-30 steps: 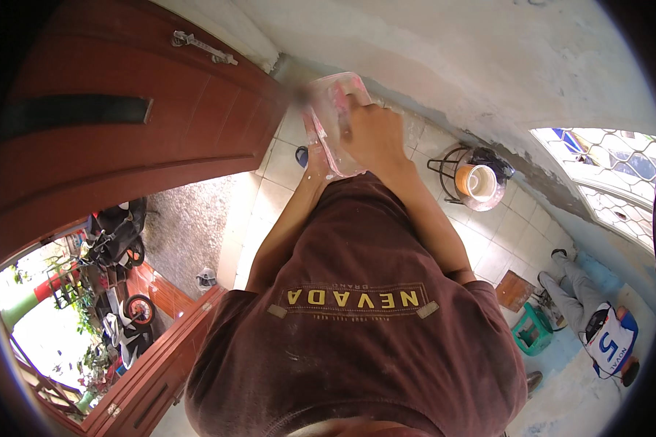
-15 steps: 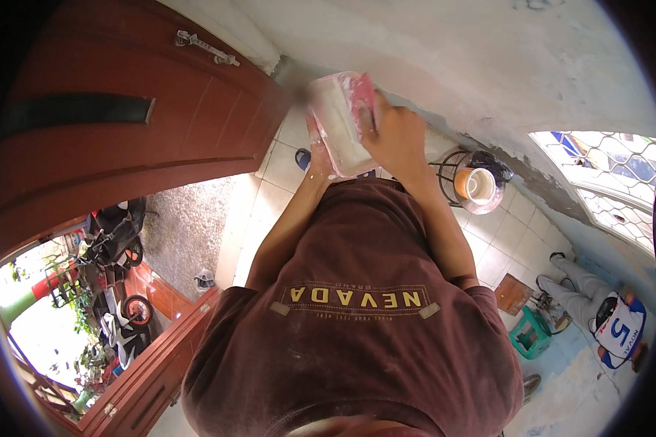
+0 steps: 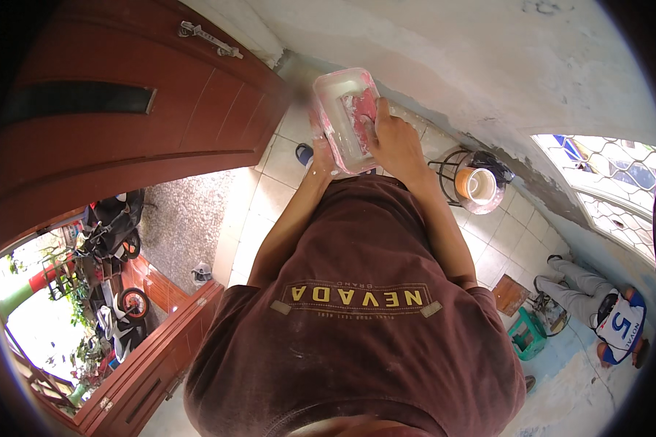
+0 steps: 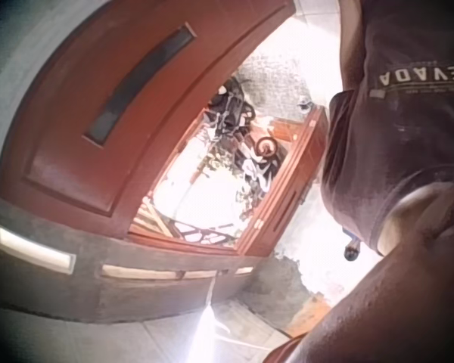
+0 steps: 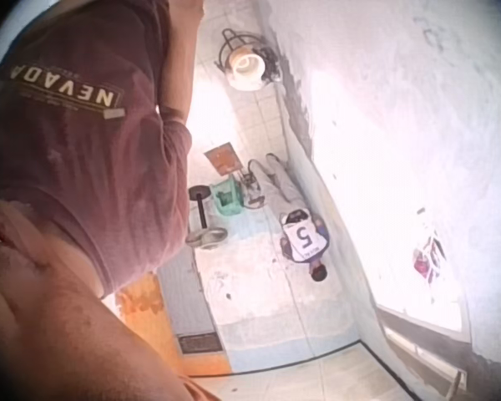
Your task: The person applies plaster to a wall using a scraper, repeatedly dipping the scraper into a container and spreading the material across the surface.
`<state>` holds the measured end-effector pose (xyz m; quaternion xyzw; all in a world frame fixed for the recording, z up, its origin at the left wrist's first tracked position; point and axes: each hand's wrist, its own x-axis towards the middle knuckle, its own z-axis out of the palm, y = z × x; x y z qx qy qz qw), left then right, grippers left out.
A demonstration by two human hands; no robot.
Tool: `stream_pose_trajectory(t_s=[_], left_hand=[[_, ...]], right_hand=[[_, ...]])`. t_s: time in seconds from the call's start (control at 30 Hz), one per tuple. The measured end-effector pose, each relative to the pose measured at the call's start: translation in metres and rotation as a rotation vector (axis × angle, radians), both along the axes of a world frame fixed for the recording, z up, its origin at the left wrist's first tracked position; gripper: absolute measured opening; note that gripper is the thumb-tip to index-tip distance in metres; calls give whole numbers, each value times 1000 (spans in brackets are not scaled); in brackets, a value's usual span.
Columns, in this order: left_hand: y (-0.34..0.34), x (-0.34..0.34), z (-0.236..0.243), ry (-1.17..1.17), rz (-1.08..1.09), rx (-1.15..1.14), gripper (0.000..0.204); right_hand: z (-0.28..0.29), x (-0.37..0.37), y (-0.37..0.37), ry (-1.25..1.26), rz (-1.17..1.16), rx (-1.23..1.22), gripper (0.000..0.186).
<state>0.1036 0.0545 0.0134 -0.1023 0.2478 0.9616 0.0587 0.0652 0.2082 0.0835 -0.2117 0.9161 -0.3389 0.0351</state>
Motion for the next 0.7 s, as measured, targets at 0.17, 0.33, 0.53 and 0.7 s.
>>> stream_pose_trajectory(t_s=[0.17, 0.33, 0.53, 0.7], left_hand=[[-1, 2, -14, -10, 35, -54, 90], [-1, 1, -19, -6, 29, -119, 92], [-1, -2, -17, -4, 31, -153, 92], [-15, 7, -44, -101, 52, -35, 92]], right_hand=[[-1, 5, 1, -53, -72, -64, 45], [-1, 9, -4, -176, -17, -79, 52], [-10, 0, -2, -231, -72, -338, 43], [0, -5, 11, -221, -178, -462, 28]])
